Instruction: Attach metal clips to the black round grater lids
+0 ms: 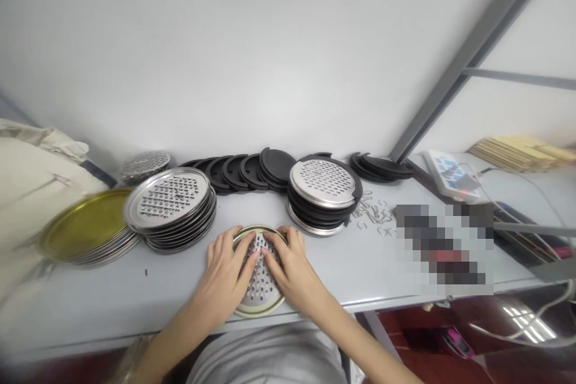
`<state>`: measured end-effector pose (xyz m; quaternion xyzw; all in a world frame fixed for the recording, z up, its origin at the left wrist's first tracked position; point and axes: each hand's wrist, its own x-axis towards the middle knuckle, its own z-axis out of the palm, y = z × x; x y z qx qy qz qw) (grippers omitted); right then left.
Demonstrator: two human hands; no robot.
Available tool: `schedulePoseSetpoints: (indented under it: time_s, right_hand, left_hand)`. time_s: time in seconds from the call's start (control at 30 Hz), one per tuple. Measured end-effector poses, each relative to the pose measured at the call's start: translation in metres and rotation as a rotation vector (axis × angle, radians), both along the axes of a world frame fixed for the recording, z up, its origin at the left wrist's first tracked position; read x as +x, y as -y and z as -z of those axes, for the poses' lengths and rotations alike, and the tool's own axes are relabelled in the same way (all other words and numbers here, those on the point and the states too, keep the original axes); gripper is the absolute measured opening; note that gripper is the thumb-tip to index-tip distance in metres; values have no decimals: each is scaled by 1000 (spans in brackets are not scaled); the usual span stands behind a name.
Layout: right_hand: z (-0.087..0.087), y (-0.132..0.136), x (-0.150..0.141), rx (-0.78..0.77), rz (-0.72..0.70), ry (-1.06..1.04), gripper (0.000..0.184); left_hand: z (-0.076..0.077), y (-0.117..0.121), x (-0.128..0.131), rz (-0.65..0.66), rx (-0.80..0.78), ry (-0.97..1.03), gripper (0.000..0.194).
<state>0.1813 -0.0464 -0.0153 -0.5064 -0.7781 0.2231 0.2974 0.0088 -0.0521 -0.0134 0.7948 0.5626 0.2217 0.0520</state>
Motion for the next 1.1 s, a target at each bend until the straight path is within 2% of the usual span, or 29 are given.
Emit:
schedulePoseSetpoints:
  time_s: [0.1,0.27,0.4,0.53,0.63,0.87,1.1]
  right_hand:
    - [-2,0,-1,-6,1,-22,30]
    - [-4,-3,0,-13,3,-81,24]
    - [0,-17,3,-24,16,-198,13]
    - [4,-23,1,-36,49,-226,9]
    - [4,-19,-3,-10,75,-217,5]
    - [4,-15,-7,42,72,-183,14]
    - [5,-15,-8,91,48,-113,14]
  left_hand:
    - [0,1,0,-9,1,27,38]
    - [-1,1,-1,-15,-28,109,27]
    - [0,-6,-5,-41,-139,243,22]
    - [-5,-15,-5,-70,-245,322,13]
    - [-9,-20,-4,-63,-254,304,9]
    - [-8,-27,-4,-7,-239,269,6]
    - [-2,-21,7,-25,-99,117,10]
